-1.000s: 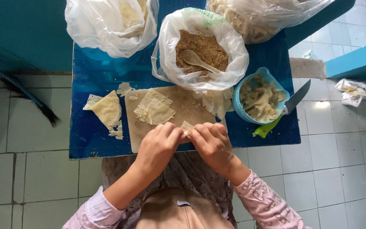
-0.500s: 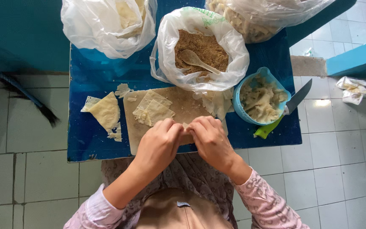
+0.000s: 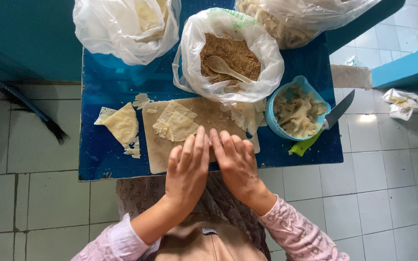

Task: The person sits at a small blue table folding triangular pastry wrappers into stuffed parcels. They spoon brown filling from a plastic bag onto a wrapper, fold the wrapper over the filling by hand, and place the finished parcel into a blue bowl beside the cutting board.

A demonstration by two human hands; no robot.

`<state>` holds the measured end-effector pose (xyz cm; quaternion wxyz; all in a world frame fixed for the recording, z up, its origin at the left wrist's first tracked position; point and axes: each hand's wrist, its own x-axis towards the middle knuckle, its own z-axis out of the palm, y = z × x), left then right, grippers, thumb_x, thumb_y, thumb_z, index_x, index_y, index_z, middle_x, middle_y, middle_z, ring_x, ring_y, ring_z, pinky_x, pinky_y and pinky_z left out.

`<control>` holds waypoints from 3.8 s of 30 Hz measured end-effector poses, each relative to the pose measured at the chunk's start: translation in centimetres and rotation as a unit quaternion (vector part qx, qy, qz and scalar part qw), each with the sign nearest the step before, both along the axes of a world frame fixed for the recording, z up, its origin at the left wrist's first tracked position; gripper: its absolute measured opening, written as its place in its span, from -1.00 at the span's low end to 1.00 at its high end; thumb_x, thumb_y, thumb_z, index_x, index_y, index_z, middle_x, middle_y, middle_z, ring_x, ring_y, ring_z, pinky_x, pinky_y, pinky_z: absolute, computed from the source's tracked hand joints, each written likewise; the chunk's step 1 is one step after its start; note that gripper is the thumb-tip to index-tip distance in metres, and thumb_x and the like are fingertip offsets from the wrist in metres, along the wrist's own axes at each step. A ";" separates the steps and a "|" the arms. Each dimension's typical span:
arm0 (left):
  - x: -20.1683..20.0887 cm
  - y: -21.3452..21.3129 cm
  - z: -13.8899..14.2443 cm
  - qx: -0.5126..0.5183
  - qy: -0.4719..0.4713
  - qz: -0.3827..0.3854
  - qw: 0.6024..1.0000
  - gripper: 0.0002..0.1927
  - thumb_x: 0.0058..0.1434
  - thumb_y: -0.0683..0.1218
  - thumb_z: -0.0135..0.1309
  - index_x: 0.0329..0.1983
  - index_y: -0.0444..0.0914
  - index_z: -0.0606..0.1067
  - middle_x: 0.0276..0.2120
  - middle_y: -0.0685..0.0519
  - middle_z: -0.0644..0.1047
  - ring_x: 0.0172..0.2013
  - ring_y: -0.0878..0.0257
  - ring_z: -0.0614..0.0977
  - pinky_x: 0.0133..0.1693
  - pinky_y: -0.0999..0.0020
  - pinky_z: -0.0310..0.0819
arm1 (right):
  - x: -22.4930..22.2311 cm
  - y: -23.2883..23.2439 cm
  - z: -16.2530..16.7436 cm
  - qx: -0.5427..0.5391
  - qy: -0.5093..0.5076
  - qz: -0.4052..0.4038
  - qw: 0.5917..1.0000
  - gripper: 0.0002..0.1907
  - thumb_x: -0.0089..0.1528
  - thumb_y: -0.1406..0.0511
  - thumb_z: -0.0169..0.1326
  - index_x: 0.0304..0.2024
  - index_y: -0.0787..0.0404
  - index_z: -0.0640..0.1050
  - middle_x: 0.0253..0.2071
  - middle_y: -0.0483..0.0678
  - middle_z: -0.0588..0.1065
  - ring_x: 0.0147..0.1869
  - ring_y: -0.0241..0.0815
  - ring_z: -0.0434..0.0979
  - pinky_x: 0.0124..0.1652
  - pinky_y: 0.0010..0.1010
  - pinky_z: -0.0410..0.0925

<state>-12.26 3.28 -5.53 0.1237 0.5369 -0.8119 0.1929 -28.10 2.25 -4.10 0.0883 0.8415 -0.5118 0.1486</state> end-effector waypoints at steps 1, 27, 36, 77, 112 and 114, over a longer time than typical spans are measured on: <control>-0.1 -0.3 0.1 0.010 -0.011 0.009 1.000 -0.47 0.28 -0.06 -0.03 0.33 -0.23 0.45 0.42 0.04 0.30 0.34 0.20 0.30 0.26 0.25 0.14 | 0.2 -0.3 0.0 0.023 -0.004 -0.014 1.000 -0.41 0.23 0.37 0.02 0.35 0.30 0.42 0.13 -0.01 0.40 0.17 -0.09 0.36 0.12 -0.23 0.20; 17.1 0.5 2.1 -0.039 0.263 0.173 0.948 -0.33 0.52 -0.15 0.11 0.58 -0.38 0.12 0.50 -0.25 0.16 0.46 -0.16 0.18 0.43 -0.07 0.00 | 0.0 -4.2 2.6 -0.038 -0.217 0.094 0.971 -0.78 0.21 0.36 0.25 -0.09 0.21 0.61 -0.12 -0.08 0.52 0.06 -0.05 0.50 0.11 -0.19 0.24; 21.3 1.3 1.8 -0.046 0.225 0.240 0.943 -0.26 0.45 -0.08 0.15 0.58 -0.42 0.15 0.48 -0.31 0.17 0.44 -0.25 0.18 0.37 -0.22 0.01 | -13.1 -20.8 12.3 -0.381 0.047 -0.150 0.911 -0.90 0.57 0.28 -0.02 0.03 0.17 0.47 0.07 0.00 0.41 0.32 -0.05 0.36 0.43 -0.01 0.17; 13.6 -3.1 2.9 -0.067 0.417 0.036 0.906 -0.70 0.28 -0.26 0.20 0.07 -0.21 0.56 -0.10 -0.04 0.52 -0.13 -0.03 0.59 -0.08 0.14 0.50 | 5.2 -4.6 4.4 0.169 -0.331 0.044 0.927 -0.85 0.18 0.45 0.13 -0.18 0.32 0.54 -0.22 0.08 0.49 -0.16 -0.01 0.57 -0.16 -0.30 0.43; 14.8 -5.7 3.6 0.017 0.733 0.040 0.679 -0.83 0.45 -0.13 0.05 -0.01 -0.30 0.57 -0.12 -0.02 0.56 -0.16 0.24 0.59 -0.09 0.34 0.57 | 13.0 -7.1 -1.0 0.367 -0.695 0.050 0.616 -0.83 0.31 0.42 0.12 -0.06 0.34 0.60 -0.22 -0.05 0.58 -0.24 -0.37 0.55 -0.26 -0.54 0.42; 14.3 -6.0 4.2 -0.051 0.513 0.004 0.857 -0.80 0.52 -0.10 0.05 -0.01 -0.28 0.63 0.00 -0.14 0.51 -0.01 0.09 0.58 0.03 0.23 0.51 | 11.8 -7.0 -0.9 0.410 -0.748 0.034 0.521 -0.85 0.32 0.41 0.09 -0.07 0.32 0.58 -0.20 -0.09 0.57 -0.23 -0.38 0.55 -0.27 -0.57 0.40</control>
